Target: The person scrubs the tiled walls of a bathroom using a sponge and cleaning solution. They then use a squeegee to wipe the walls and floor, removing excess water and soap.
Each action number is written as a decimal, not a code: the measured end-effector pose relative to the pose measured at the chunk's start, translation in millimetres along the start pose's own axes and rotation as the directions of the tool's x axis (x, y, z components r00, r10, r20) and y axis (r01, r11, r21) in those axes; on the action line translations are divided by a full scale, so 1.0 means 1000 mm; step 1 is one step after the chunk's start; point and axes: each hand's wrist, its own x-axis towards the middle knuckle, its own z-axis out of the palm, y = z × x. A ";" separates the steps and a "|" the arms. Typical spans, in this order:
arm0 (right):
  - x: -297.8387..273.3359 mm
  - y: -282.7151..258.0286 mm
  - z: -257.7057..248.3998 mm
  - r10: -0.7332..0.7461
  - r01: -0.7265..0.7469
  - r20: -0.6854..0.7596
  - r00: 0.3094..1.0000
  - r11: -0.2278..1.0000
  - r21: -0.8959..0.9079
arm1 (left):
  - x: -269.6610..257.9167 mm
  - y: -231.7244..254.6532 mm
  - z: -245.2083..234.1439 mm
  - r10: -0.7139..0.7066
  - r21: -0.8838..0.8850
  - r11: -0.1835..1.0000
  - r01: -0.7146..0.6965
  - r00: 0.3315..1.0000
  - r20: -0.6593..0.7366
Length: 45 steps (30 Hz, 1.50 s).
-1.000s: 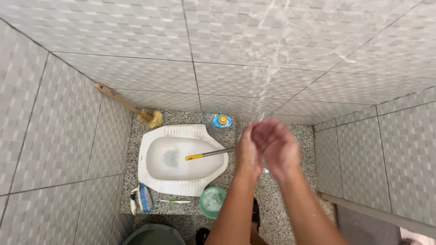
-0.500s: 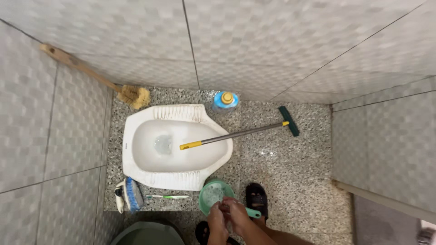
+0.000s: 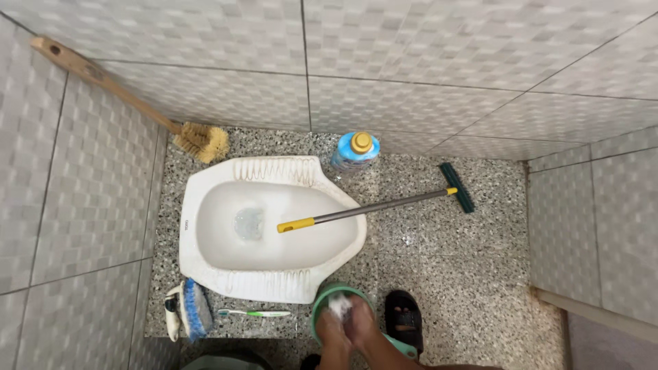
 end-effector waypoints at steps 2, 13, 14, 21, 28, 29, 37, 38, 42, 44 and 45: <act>-0.034 -0.009 0.009 0.003 -0.020 0.154 0.988 0.994 0.103 | -0.043 0.010 -0.001 0.010 -0.002 1.000 -0.010 0.999 0.035; -0.433 -0.314 0.284 -0.494 0.693 0.869 -0.029 0.617 0.373 | -0.506 0.040 0.281 -0.123 0.124 0.992 0.006 0.172 0.977; -0.472 -0.331 0.310 -0.770 0.824 0.621 0.149 0.444 0.353 | -0.541 0.043 0.301 -0.148 0.155 0.986 -0.067 0.102 0.984; -0.495 -0.318 0.343 -0.943 0.914 0.040 0.330 0.309 -0.262 | -0.542 0.056 0.310 -0.222 0.527 0.760 -0.380 0.611 0.760; -0.418 -0.165 0.256 -0.426 0.447 -0.338 0.839 0.894 -0.020 | -0.391 0.022 0.176 -0.224 0.573 0.816 -0.073 0.874 0.431; -0.413 -0.153 0.242 -0.443 0.441 -0.281 0.851 0.894 -0.073 | -0.375 0.025 0.158 -0.225 0.576 0.816 -0.051 0.890 0.398; -0.376 -0.137 0.189 -0.454 0.391 -0.105 0.885 0.846 -0.363 | -0.327 0.087 0.088 -0.095 0.684 0.710 -0.168 0.939 0.329; -0.377 -0.139 0.188 -0.446 0.388 -0.091 0.890 0.848 -0.362 | -0.328 0.095 0.084 -0.085 0.688 0.700 -0.192 0.934 0.347; -0.387 -0.151 0.197 -0.397 0.347 -0.053 0.916 0.852 -0.392 | -0.338 0.123 0.075 -0.032 0.670 0.677 -0.304 0.898 0.440; -0.392 -0.154 0.199 -0.377 0.326 -0.055 0.925 0.858 -0.398 | -0.340 0.134 0.076 0.008 0.636 0.704 -0.316 0.899 0.438; -0.390 -0.154 0.200 -0.368 0.320 -0.055 0.928 0.865 -0.386 | -0.339 0.140 0.076 0.030 0.620 0.715 -0.324 0.900 0.435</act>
